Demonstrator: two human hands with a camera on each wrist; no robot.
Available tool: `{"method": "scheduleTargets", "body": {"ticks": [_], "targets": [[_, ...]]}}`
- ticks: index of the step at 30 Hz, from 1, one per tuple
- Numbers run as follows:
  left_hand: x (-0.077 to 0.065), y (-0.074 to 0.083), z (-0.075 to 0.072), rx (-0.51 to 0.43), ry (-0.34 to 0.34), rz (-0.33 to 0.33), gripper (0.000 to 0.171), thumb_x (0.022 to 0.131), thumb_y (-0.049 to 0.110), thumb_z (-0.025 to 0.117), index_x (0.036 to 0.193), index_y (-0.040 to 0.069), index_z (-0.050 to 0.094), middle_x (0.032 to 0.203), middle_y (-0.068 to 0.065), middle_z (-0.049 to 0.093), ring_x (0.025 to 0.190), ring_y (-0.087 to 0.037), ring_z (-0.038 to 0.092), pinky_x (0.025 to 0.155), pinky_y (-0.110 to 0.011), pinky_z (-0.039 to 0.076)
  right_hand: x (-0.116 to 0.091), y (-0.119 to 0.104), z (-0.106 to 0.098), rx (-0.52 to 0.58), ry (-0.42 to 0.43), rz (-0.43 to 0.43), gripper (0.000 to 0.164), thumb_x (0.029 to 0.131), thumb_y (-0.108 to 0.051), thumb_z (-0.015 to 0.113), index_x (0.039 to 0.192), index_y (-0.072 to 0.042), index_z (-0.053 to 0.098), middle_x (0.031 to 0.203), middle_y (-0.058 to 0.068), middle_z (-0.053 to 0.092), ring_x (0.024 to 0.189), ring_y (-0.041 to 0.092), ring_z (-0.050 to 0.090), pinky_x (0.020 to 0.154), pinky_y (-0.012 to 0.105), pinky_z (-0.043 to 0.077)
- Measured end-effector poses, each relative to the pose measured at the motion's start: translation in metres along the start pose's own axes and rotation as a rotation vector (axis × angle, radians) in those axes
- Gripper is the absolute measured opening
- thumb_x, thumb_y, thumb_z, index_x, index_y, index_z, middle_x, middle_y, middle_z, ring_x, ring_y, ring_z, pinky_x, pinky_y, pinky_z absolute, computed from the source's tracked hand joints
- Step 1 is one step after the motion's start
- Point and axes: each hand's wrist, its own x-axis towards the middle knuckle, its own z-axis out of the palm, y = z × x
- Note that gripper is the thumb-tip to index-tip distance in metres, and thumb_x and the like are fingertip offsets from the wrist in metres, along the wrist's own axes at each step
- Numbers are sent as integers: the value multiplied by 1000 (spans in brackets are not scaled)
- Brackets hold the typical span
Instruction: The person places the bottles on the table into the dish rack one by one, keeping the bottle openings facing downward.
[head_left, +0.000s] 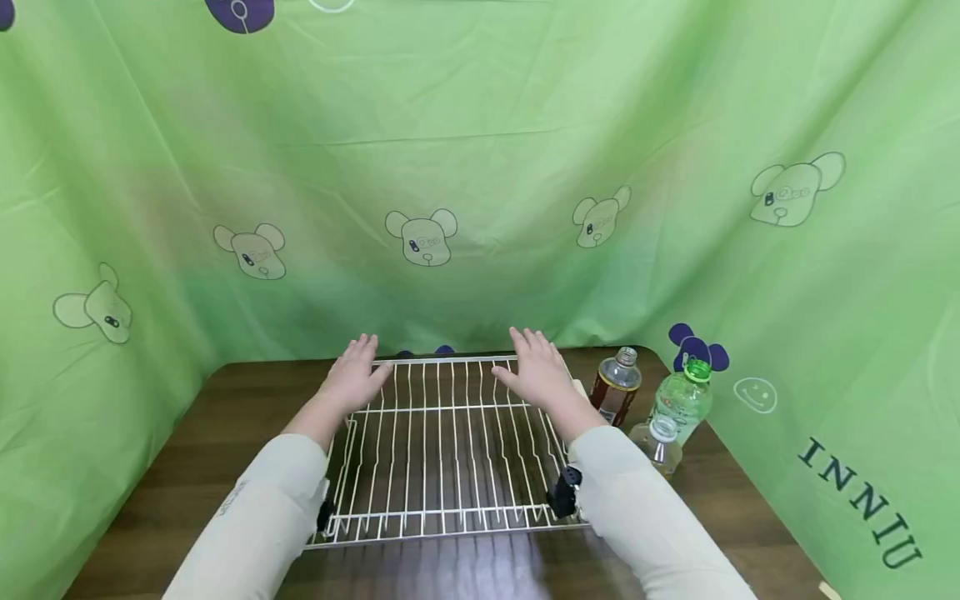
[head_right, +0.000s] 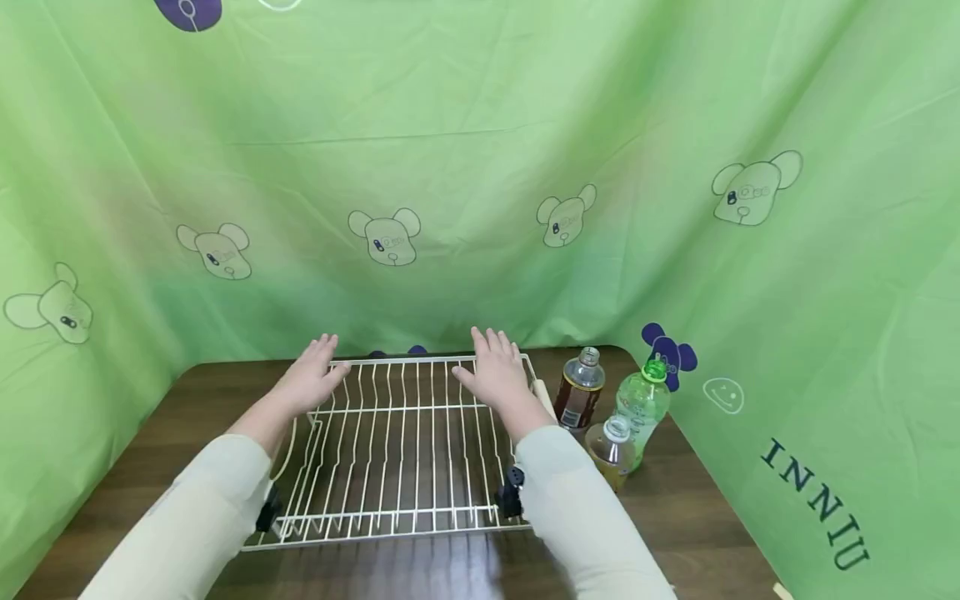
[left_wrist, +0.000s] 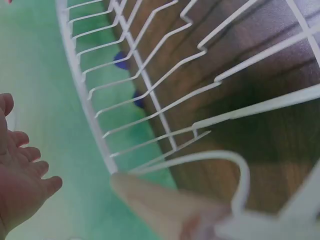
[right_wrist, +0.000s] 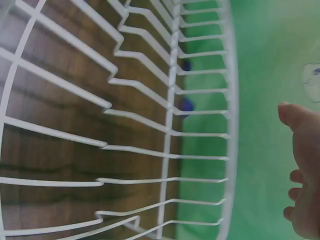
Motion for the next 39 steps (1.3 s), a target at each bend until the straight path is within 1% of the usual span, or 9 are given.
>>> {"method": "scheduleTargets", "body": {"ticks": [6, 13, 16, 21, 27, 30, 36, 37, 39], "targets": [[-19, -20, -20, -132, 40, 63, 68, 105, 33, 36, 154, -7, 10, 161, -28, 3, 149, -46, 1, 121, -57, 4, -17, 9, -27, 98, 34, -30, 86, 94, -48, 56, 157, -6, 16, 161, 24, 19, 149, 43, 12, 121, 58, 12], [-41, -46, -25, -317, 16, 24, 69, 106, 33, 36, 155, -4, 6, 162, -27, -2, 149, -45, -1, 120, -60, 5, -38, 28, -51, 154, 69, -52, 85, 96, -46, 55, 158, -7, 11, 161, 24, 18, 149, 45, 11, 119, 62, 13], [-48, -54, -23, -372, 7, 12, 68, 106, 31, 36, 155, -5, 5, 162, -28, -2, 149, -46, 1, 120, -60, 7, -49, 36, -57, 175, 71, -52, 86, 96, -46, 55, 158, -7, 10, 161, 24, 17, 148, 47, 11, 118, 64, 12], [-59, -62, -17, -407, 18, -18, 68, 106, 29, 37, 155, -5, 5, 162, -28, 1, 148, -48, 3, 120, -60, 9, -66, 45, -64, 191, 85, -44, 85, 96, -46, 56, 157, -6, 12, 162, 23, 17, 147, 47, 13, 116, 66, 13], [-68, -69, -7, -448, 11, -71, 68, 106, 29, 37, 156, -2, 4, 163, -24, 0, 149, -45, 3, 121, -58, 8, -86, 57, -71, 231, 102, 6, 85, 96, -51, 54, 159, -13, 10, 161, 26, 14, 147, 49, 12, 110, 73, 18], [-70, -72, -1, -520, -6, -113, 68, 106, 28, 38, 156, 0, 2, 163, -24, 0, 149, -45, 4, 121, -57, 10, -95, 64, -71, 256, 123, 17, 84, 96, -49, 55, 158, -12, 12, 160, 29, 16, 146, 51, 13, 108, 75, 19], [-75, -76, 15, -684, -11, -179, 68, 105, 22, 40, 157, 2, 0, 161, -31, 2, 147, -48, 10, 120, -57, 17, -111, 78, -63, 282, 214, -8, 80, 95, -38, 62, 155, -5, 21, 155, 31, 26, 139, 52, 27, 106, 72, 26], [-77, -76, 18, -699, -7, -182, 68, 105, 21, 40, 156, 1, 0, 160, -31, 2, 146, -48, 13, 119, -57, 18, -113, 81, -62, 279, 229, -6, 80, 95, -37, 62, 155, -5, 22, 154, 31, 28, 129, 49, 41, 102, 67, 35], [-79, -77, 23, -718, -2, -183, 68, 105, 19, 40, 156, 0, 0, 160, -32, 4, 145, -49, 18, 118, -57, 22, -118, 86, -59, 295, 253, 6, 80, 94, -36, 63, 155, -6, 22, 154, 31, 29, 126, 49, 43, 99, 68, 37]]}}
